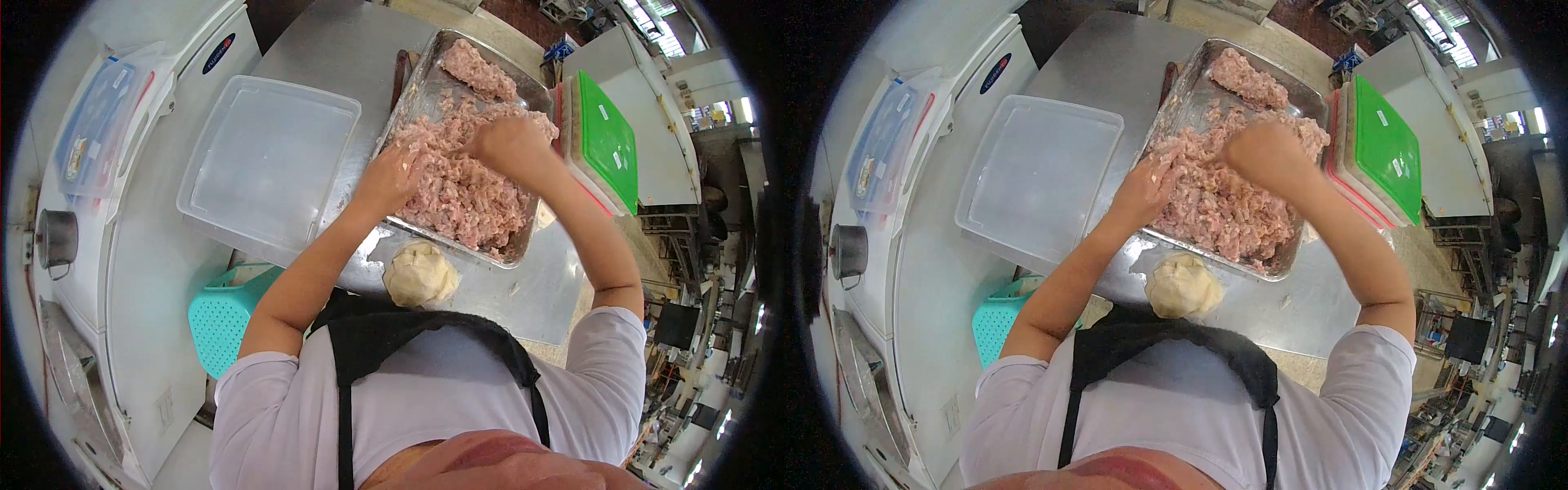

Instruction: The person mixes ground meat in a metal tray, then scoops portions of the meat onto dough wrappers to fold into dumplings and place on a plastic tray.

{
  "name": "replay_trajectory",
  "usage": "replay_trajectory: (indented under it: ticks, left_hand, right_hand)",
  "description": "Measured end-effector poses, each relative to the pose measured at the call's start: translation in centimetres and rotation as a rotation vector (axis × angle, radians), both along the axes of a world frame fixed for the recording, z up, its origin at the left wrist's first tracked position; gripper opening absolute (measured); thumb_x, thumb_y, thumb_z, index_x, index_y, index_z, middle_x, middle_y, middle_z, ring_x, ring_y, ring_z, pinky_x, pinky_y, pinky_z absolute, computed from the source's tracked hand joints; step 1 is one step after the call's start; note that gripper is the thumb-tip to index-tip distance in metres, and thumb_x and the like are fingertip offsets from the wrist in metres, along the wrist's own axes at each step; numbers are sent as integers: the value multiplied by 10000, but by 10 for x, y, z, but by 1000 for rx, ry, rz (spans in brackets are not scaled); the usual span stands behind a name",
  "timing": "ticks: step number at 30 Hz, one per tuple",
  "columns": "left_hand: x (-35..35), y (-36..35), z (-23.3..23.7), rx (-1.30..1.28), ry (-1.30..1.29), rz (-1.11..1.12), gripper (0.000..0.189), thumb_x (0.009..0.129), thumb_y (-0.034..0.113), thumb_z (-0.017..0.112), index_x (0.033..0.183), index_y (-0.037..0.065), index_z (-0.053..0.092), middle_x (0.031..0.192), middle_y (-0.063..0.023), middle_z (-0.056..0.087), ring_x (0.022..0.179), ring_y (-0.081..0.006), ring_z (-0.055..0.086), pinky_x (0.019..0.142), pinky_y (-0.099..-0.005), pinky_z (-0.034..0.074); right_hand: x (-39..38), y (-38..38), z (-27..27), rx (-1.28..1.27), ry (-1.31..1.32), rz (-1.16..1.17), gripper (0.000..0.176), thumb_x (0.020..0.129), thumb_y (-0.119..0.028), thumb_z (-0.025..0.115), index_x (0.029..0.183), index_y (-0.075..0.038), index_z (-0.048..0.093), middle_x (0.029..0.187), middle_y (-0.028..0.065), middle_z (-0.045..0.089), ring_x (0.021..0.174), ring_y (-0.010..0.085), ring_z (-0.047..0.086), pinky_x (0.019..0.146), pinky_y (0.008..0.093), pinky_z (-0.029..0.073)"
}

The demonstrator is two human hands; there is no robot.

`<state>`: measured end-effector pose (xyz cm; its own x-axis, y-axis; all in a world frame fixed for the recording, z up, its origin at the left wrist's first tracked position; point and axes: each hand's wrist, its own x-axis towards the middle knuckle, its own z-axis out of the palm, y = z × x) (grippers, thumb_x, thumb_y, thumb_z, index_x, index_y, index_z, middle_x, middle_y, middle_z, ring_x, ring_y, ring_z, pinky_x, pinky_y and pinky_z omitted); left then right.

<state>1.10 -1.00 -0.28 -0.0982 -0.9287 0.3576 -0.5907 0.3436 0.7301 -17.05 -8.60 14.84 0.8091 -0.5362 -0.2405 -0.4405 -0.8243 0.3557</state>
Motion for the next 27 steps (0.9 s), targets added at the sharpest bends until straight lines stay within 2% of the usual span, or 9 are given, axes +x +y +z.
replay_trajectory:
  ticks: [2, 7, 11, 16, 18, 20, 22, 24, 27]
  left_hand:
    - [0, 1, -2, 49, 5, -14, 413, 925, 146, 511, 1321, 34, 466, 1307, -221, 500, 1175, -400, 492, 985, -435, 416]
    - [-1, -1, -2, -173, 35, 6, 388, 926, 125, 505, 1300, 25, 480, 1319, -204, 499, 1194, -386, 487, 1007, -424, 403]
    - [0, 1, 2, -177, 38, 9, 385, 926, 118, 503, 1300, 30, 481, 1332, -201, 491, 1208, -378, 481, 1021, -420, 393]
    - [0, 3, 7, -88, 102, -25, 387, 930, 126, 498, 1306, 35, 481, 1346, -192, 480, 1215, -375, 475, 1031, -420, 383]
    - [1, 2, 6, -84, 88, -15, 390, 930, 126, 496, 1308, 35, 477, 1349, -190, 478, 1215, -374, 475, 1029, -419, 384]
    - [0, 1, 5, -71, 72, -7, 392, 929, 127, 493, 1310, 34, 473, 1352, -188, 475, 1215, -374, 475, 1028, -419, 385]
    - [1, 2, 5, -113, 82, -19, 400, 927, 123, 489, 1315, 33, 466, 1350, -190, 475, 1216, -372, 474, 1027, -420, 382]
    - [2, 2, 7, -110, 84, -20, 401, 926, 123, 487, 1316, 32, 466, 1349, -190, 476, 1219, -373, 471, 1028, -422, 380]
    - [0, 3, 6, -156, 90, -37, 399, 927, 125, 481, 1315, 34, 467, 1345, -193, 478, 1222, -377, 466, 1029, -427, 376]
  right_hand:
    - [-1, -33, 15, -73, 92, -195, 163, 797, -173, 590, 733, -67, 697, 737, 120, 684, 719, 276, 688, 596, 392, 546]
    - [-28, -124, -32, -377, 93, -182, 140, 775, -142, 597, 750, -50, 700, 753, 118, 693, 717, 272, 694, 584, 379, 544]
    - [-24, -81, -61, -248, 83, -102, 115, 754, -133, 605, 743, -77, 704, 741, 110, 692, 708, 254, 694, 556, 374, 529]
    - [-28, 25, -46, -184, 45, -44, 141, 781, -165, 589, 706, -85, 677, 712, 103, 671, 685, 255, 679, 556, 391, 517]
    - [-36, 16, -33, -171, -41, -50, 141, 762, -162, 585, 694, -84, 679, 693, 106, 670, 670, 271, 684, 510, 402, 502]
    - [-40, -15, -4, -129, 76, -195, 123, 745, -157, 593, 688, -94, 681, 671, 106, 663, 645, 273, 680, 506, 406, 503]
    - [-44, -49, 0, -281, 9, -139, 124, 751, -156, 595, 698, -98, 690, 675, 111, 668, 638, 269, 681, 520, 406, 514]
    - [-47, -99, -20, -332, 5, -165, 123, 752, -147, 594, 705, -92, 694, 687, 118, 673, 648, 270, 684, 531, 403, 522]
    - [-38, -89, -53, -317, -1, -230, 117, 750, -130, 596, 718, -86, 700, 708, 127, 680, 661, 269, 689, 543, 399, 533]
